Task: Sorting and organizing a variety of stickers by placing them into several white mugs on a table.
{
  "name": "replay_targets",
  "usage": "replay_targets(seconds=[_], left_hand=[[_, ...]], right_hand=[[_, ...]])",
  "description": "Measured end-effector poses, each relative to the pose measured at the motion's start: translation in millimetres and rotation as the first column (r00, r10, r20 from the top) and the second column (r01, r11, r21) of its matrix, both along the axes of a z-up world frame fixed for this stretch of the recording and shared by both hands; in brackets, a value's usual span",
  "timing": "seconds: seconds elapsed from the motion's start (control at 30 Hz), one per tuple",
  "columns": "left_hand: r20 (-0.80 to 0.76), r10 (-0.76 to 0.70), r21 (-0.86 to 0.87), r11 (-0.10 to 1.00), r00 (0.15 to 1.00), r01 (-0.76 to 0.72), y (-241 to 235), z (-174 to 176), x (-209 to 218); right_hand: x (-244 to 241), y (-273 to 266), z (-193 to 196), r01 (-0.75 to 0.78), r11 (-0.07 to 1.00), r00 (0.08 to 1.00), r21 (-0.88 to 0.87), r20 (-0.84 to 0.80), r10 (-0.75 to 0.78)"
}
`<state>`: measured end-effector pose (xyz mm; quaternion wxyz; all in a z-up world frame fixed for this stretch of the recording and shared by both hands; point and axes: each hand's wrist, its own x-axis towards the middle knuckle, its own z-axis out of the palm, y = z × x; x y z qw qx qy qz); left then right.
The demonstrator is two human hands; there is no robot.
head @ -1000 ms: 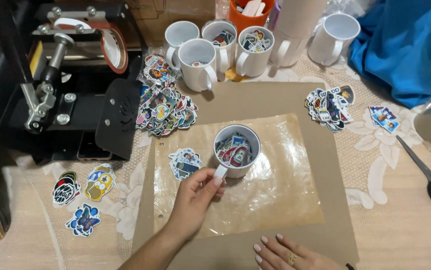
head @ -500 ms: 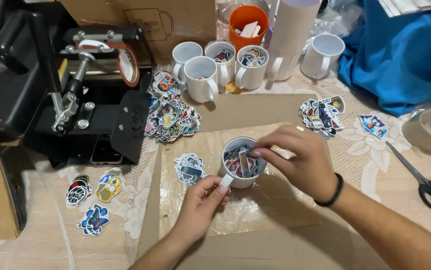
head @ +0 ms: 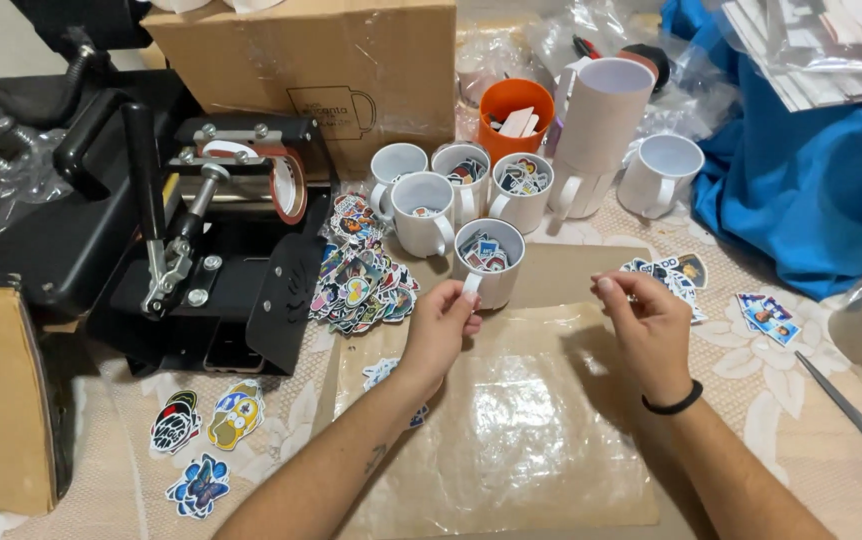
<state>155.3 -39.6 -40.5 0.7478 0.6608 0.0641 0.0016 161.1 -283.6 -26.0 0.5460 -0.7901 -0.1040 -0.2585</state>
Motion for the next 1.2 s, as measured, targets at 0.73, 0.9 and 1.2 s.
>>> replay_targets(seconds=[0.73, 0.9, 1.2], left_hand=[[-0.007, -0.109, 0.033, 0.993, 0.994, 0.109, -71.4, -27.2, 52.4], [0.003, -0.122, 0.048, 0.991, 0.993, 0.122, -76.0, -33.3, 57.8], [-0.023, -0.19, 0.066, 0.979, 0.981, 0.191, -39.0, -22.0, 32.6]], right_hand=[[3.6, 3.3, -17.0, 0.098, 0.995, 0.977, 0.01, -0.189, -0.095], [49.6, 6.0, 35.4, 0.089, 0.995, 0.956, 0.049, -0.285, -0.072], [167.3, -6.9, 32.8, 0.138, 0.99, 0.967, -0.017, -0.212, -0.138]])
